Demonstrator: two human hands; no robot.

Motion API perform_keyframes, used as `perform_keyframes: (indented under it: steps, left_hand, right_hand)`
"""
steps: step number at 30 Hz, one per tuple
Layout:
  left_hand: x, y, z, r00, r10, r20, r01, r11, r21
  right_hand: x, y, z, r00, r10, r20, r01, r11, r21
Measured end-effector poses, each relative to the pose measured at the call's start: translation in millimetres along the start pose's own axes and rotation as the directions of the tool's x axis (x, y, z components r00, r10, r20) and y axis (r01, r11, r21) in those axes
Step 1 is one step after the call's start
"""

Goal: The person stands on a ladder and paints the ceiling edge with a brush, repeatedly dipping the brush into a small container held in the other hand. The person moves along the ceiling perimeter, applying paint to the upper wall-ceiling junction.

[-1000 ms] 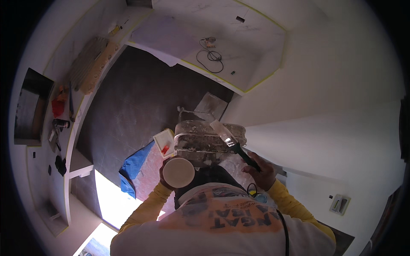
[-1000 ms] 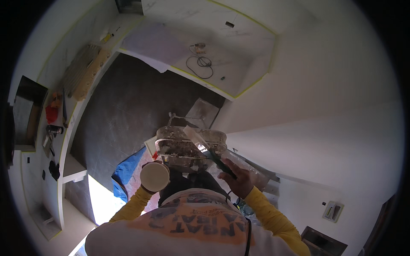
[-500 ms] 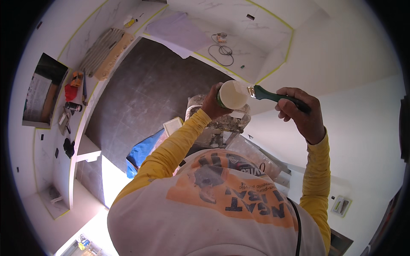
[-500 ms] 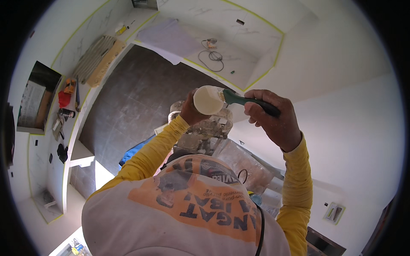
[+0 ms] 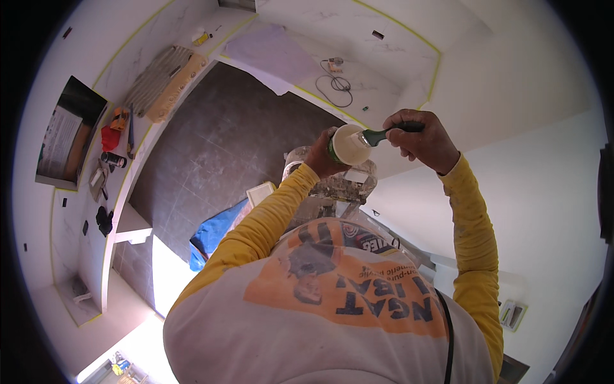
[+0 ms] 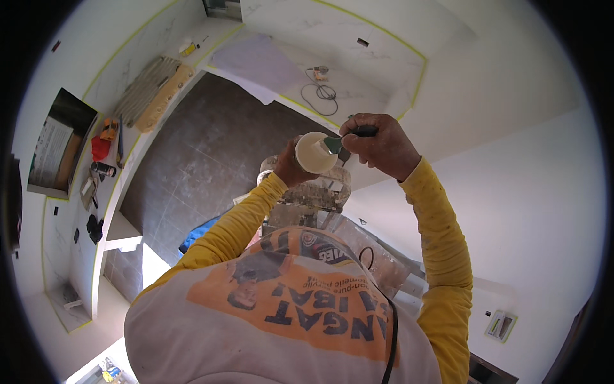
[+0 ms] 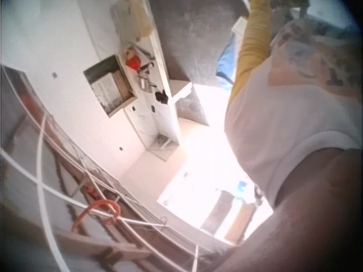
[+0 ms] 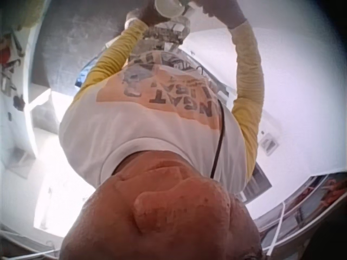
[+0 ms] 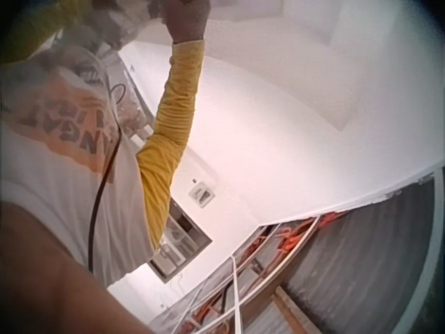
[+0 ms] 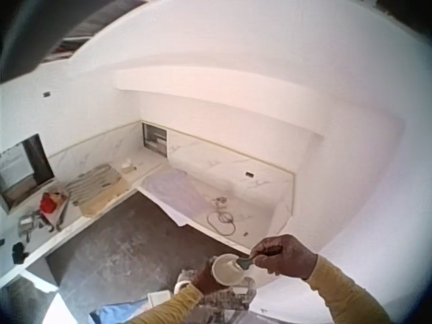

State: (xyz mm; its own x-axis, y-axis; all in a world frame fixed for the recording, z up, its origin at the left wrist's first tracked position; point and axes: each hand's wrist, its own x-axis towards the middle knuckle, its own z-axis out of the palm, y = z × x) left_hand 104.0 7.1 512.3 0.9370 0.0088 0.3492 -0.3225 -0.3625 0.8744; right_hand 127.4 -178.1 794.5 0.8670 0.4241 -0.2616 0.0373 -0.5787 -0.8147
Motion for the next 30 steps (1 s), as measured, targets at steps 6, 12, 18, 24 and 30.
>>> perform_keyframes:
  steps: [6,12,18,24,30]
  left_hand:
    - [-1,9,-7,0.999,-0.018,0.044,0.02,0.999,-0.042]
    - [5,6,-12,0.976,0.212,0.051,-0.218,0.954,0.205]
    - [0,5,-13,0.985,0.032,0.167,0.01,0.969,-0.245]
    - [2,12,-9,0.991,0.01,0.137,0.011,0.988,-0.153]
    - [0,18,-12,0.986,-0.094,0.141,0.125,0.964,-0.235]
  right_hand:
    - [6,12,-7,0.999,0.039,0.012,-0.04,0.996,0.076]
    - [13,26,-8,0.98,-0.178,0.088,0.174,0.983,0.053]
    - [2,44,-1,0.997,-0.059,0.051,0.051,0.988,0.146]
    - [-5,49,28,0.974,-0.175,-0.142,0.203,0.957,0.209]
    - [-4,43,14,0.989,-0.105,-0.099,0.125,0.966,0.226]
